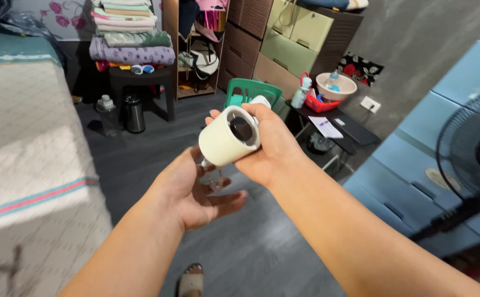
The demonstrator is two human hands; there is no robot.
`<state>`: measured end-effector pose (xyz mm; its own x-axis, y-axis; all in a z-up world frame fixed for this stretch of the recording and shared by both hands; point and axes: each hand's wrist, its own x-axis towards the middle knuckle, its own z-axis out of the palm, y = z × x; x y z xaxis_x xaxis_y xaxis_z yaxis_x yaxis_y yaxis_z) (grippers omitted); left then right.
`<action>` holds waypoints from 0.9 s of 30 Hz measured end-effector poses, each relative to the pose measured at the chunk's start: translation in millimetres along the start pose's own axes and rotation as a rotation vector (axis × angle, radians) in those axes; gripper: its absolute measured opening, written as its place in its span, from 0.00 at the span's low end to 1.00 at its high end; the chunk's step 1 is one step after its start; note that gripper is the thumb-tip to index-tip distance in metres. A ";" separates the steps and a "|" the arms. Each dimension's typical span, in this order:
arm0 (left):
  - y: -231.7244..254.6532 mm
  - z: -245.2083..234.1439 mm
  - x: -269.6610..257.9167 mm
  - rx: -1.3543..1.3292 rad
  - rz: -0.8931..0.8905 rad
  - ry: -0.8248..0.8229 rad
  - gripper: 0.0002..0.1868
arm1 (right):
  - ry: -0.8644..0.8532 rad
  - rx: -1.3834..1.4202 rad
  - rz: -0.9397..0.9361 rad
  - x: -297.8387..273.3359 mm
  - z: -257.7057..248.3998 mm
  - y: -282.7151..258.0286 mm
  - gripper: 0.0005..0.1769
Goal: The person unpacks a floral-patterned handbag on a bed, removing small bottles, tubes, and a charger. They place the items onto a nearby white vanity shelf and then return to the bag to retrieve more items, continuing the unpacking process.
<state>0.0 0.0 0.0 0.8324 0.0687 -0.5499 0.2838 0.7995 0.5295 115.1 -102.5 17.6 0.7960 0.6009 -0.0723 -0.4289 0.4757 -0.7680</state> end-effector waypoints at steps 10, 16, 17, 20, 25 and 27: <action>203.9 55.5 213.1 0.307 0.096 -0.135 0.19 | 0.090 -0.269 -0.075 255.0 19.0 -65.0 0.18; 329.6 91.2 301.3 0.313 0.193 0.031 0.26 | 0.161 -0.326 -0.101 407.2 24.4 -93.4 0.17; 347.3 97.0 312.2 0.335 0.219 0.015 0.27 | 0.155 -0.305 -0.106 432.1 26.3 -97.0 0.17; 394.3 113.8 347.0 0.400 0.300 -0.002 0.27 | 0.133 -0.244 -0.103 501.4 25.1 -112.7 0.15; 461.5 142.1 430.4 0.517 0.350 0.048 0.30 | 0.129 -0.251 -0.078 616.0 6.4 -137.0 0.14; 486.8 159.3 470.9 0.569 0.393 0.071 0.31 | 0.156 -0.288 -0.052 664.7 -3.3 -150.0 0.15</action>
<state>606.0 326.4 101.7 0.8968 0.3433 -0.2791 0.1897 0.2715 0.9436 710.0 223.4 82.6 0.8792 0.4640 -0.1079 -0.2650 0.2883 -0.9201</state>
